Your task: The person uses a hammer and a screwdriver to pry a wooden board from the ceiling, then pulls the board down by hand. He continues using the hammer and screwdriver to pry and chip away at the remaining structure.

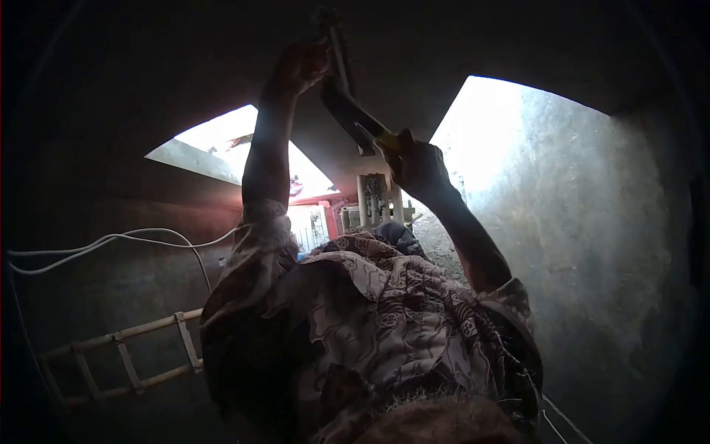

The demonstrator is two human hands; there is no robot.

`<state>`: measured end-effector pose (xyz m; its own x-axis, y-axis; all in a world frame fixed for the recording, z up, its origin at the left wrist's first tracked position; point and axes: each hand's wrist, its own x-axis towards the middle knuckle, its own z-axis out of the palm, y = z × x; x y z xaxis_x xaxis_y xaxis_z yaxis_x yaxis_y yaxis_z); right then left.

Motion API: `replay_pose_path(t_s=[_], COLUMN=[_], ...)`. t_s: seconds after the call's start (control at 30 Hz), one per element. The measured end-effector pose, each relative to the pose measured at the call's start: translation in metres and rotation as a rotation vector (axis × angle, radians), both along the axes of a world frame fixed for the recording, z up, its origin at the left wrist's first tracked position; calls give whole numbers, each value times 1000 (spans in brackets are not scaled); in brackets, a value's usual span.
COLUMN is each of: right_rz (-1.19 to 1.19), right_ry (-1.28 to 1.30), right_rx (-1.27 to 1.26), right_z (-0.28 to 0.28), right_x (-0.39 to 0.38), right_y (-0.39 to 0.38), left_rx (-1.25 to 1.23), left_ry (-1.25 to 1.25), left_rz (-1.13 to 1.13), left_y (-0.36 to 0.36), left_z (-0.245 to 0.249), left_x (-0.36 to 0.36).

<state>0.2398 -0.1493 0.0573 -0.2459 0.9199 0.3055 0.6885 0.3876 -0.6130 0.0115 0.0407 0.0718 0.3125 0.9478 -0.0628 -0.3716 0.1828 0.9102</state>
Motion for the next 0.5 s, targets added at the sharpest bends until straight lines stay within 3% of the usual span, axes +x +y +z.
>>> replay_pose_path(t_s=[0.03, 0.17, 0.23, 0.27, 0.33, 0.4, 0.47, 0.5], right_rz=[-9, -34, -62, -88, -116, -122, -127, -146], right_ry=[-19, -5, -17, -27, 13, -257, -170, 83], right_rx=[4, 146, 122, 95, 131, 218, 280, 84], right_z=[-1, -21, -36, -40, -44, -52, -57, -59], right_x=[6, 32, 43, 47, 46, 47, 39, 35], right_y=[-5, -31, -44, -47, -46, -37, -28, -24], left_rx=[-10, 8, -116, -115, 95, 97, 101, 125], left_ry=[-7, -228, -446, -452, -37, 41, 124, 179], left_rz=[-199, -161, 153, 164, 262, 321, 381, 287], left_y=[7, -1, -3, -5, -7, -10, -15, -17], left_z=[0, -14, -29, -33, -44, -46, -44, -39], left_x=[-8, 2, 17, 18, 17, 24, 22, 21])
